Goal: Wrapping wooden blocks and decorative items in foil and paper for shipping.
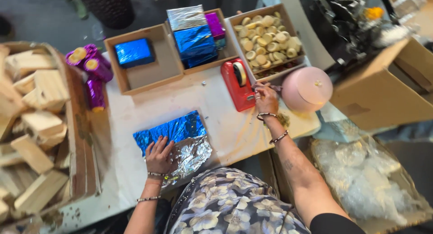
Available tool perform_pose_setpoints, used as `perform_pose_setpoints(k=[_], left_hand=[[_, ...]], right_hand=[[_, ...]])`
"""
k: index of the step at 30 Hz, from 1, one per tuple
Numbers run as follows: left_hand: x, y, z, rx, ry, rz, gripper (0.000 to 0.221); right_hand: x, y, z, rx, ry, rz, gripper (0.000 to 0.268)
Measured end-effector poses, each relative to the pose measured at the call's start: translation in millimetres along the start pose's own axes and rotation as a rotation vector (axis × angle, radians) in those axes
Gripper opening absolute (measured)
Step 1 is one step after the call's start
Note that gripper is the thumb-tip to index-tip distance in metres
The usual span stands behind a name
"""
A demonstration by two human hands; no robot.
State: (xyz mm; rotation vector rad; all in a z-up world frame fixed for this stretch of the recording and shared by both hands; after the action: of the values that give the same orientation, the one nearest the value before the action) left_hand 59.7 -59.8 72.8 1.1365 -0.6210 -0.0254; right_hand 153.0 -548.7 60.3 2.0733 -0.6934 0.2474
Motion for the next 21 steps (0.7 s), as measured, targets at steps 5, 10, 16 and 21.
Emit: perform_pose_setpoints(k=[5, 10, 16, 21], left_hand=[[-5.3, 1.2, 1.0, -0.032, 0.107, 0.038, 0.028], [-2.0, 8.8, 6.9, -0.026, 0.173, 0.069, 0.029], [-11.2, -9.2, -2.0, -0.013, 0.171, 0.053, 0.032], [-16.1, -21.8, -8.7, 0.036, 0.164, 0.021, 0.032]], right_hand=[[5.5, -58.6, 48.1, 0.134, -0.211, -0.305, 0.022], [9.1, -70.6, 52.8, 0.302, -0.282, -0.345, 0.021], [11.8, -81.9, 59.9, 0.440, -0.389, -0.447, 0.019], [8.6, -118.3, 83.8, 0.481, -0.377, -0.539, 0.019]])
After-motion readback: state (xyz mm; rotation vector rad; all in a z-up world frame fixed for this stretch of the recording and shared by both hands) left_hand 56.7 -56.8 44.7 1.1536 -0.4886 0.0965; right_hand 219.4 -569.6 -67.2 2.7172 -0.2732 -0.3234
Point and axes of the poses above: each hand's wrist, its own x-axis towards the middle knuckle, its own y-axis out of the back of the hand, z = x × y, the point moved 10 cm from there along x, towards the middle knuckle, and after that the axes turned 4 degrees about x, right-handed, at the moved point
